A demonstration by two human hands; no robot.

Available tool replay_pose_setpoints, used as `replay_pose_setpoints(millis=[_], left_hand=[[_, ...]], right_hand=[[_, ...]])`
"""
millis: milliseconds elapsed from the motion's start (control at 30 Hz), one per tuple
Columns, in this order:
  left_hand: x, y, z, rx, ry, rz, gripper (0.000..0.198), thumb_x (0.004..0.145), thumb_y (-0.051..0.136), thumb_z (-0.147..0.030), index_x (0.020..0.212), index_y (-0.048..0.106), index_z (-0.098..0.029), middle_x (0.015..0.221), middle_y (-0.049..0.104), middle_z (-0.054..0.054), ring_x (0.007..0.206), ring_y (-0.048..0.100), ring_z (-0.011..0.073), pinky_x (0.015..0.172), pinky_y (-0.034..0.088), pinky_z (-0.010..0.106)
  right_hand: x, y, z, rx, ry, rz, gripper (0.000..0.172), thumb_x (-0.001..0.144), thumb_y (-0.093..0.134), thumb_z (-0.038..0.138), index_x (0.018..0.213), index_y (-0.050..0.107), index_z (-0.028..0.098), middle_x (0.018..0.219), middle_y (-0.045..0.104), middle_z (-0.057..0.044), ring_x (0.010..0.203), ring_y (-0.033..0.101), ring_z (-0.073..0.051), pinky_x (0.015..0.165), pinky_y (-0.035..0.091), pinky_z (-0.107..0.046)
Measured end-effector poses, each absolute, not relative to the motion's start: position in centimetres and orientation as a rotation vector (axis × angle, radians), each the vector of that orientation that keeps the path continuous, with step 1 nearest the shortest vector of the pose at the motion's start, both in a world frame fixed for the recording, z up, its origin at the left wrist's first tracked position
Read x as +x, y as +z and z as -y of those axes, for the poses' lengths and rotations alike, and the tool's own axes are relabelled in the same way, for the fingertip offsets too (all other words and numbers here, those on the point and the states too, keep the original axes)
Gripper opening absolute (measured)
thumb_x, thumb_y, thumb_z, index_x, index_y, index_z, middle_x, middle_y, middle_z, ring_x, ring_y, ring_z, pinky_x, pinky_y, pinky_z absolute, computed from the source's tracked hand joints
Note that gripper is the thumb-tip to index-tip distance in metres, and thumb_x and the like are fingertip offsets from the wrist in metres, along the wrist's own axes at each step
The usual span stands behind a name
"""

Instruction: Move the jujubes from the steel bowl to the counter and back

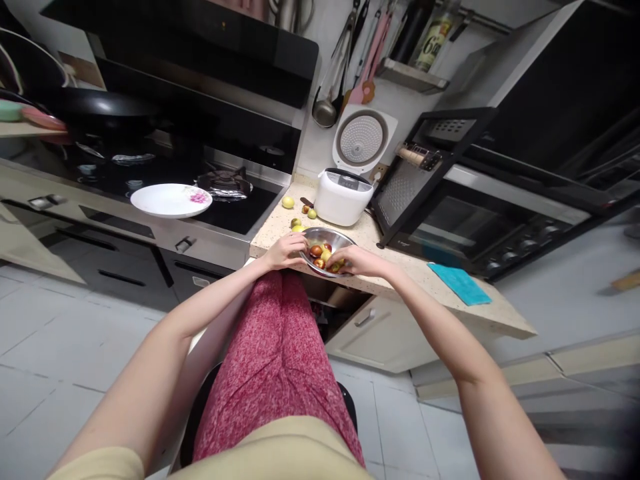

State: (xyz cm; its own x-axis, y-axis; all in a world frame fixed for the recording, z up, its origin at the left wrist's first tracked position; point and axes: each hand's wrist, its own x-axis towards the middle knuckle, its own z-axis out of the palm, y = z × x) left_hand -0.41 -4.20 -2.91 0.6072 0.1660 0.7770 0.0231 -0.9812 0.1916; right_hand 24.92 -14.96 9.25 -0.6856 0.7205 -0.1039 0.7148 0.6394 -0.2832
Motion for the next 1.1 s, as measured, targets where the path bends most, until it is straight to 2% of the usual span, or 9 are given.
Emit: replay_pose_setpoints(millis=[267, 400, 567, 700, 767, 1000, 1100], left_hand=[[-0.7, -2.7, 4.2, 2.822, 1.341, -0.150, 0.060, 0.102, 0.042, -0.068, 0.089, 0.069, -0.016, 0.096, 0.073, 0.011, 0.097, 0.068, 0.0235, 0.104, 0.051, 0.043], [-0.9, -2.4, 4.5, 2.909, 1.373, -0.170, 0.060, 0.104, 0.039, -0.066, 0.086, 0.068, -0.016, 0.091, 0.072, 0.009, 0.095, 0.068, 0.0224, 0.104, 0.052, 0.042], [-1.3, -2.3, 4.5, 2.916, 1.395, -0.147, 0.061, 0.104, 0.037, -0.065, 0.085, 0.066, -0.015, 0.088, 0.070, 0.008, 0.087, 0.067, 0.0195, 0.102, 0.053, 0.042], [-1.4, -2.4, 4.5, 2.898, 1.391, -0.131, 0.060, 0.103, 0.039, -0.066, 0.086, 0.065, -0.015, 0.086, 0.070, 0.008, 0.088, 0.067, 0.0195, 0.105, 0.053, 0.044], [-1.3, -2.4, 4.6, 2.869, 1.400, -0.124, 0.060, 0.103, 0.040, -0.067, 0.085, 0.065, -0.015, 0.084, 0.070, 0.007, 0.086, 0.067, 0.0191, 0.105, 0.053, 0.044], [-0.7, -2.3, 5.1, 2.746, 1.445, -0.099, 0.057, 0.100, 0.046, -0.068, 0.085, 0.064, -0.016, 0.084, 0.072, 0.007, 0.087, 0.070, 0.0188, 0.107, 0.052, 0.043], [-0.7, -2.1, 5.0, 2.737, 1.457, -0.068, 0.051, 0.100, 0.052, -0.064, 0.086, 0.064, -0.016, 0.083, 0.073, 0.006, 0.086, 0.071, 0.0185, 0.107, 0.053, 0.042]], right_hand=[[25.2, 8.7, 14.9, -1.204, 0.550, 2.768, 0.053, 0.076, 0.060, -0.008, 0.113, 0.082, 0.025, 0.112, 0.082, -0.003, 0.102, 0.076, -0.021, 0.092, 0.055, -0.029], [25.7, 8.3, 14.5, -1.149, 0.564, 2.737, 0.046, 0.081, 0.063, -0.004, 0.114, 0.081, 0.023, 0.115, 0.081, -0.006, 0.103, 0.076, -0.022, 0.095, 0.055, -0.031], [26.4, 8.4, 13.3, -1.001, 0.691, 2.697, 0.030, 0.089, 0.073, 0.015, 0.117, 0.080, 0.022, 0.116, 0.080, -0.008, 0.104, 0.075, -0.022, 0.094, 0.055, -0.030], [26.7, 9.4, 11.5, -0.972, 0.705, 2.578, 0.027, 0.092, 0.077, 0.035, 0.115, 0.080, 0.021, 0.113, 0.081, -0.009, 0.100, 0.076, -0.023, 0.092, 0.056, -0.033], [26.6, 9.8, 9.8, -0.951, 0.662, 2.495, 0.026, 0.095, 0.072, 0.039, 0.110, 0.081, 0.019, 0.108, 0.081, -0.009, 0.097, 0.075, -0.024, 0.089, 0.057, -0.034], [24.4, 8.4, 0.9, -0.857, 0.419, 2.403, 0.021, 0.100, 0.063, 0.031, 0.103, 0.079, 0.018, 0.104, 0.080, -0.010, 0.094, 0.074, -0.023, 0.084, 0.058, -0.035], [23.3, 7.2, -2.4, -0.745, 0.360, 2.508, 0.019, 0.100, 0.063, 0.027, 0.107, 0.078, 0.018, 0.106, 0.078, -0.011, 0.100, 0.072, -0.025, 0.092, 0.057, -0.040]])
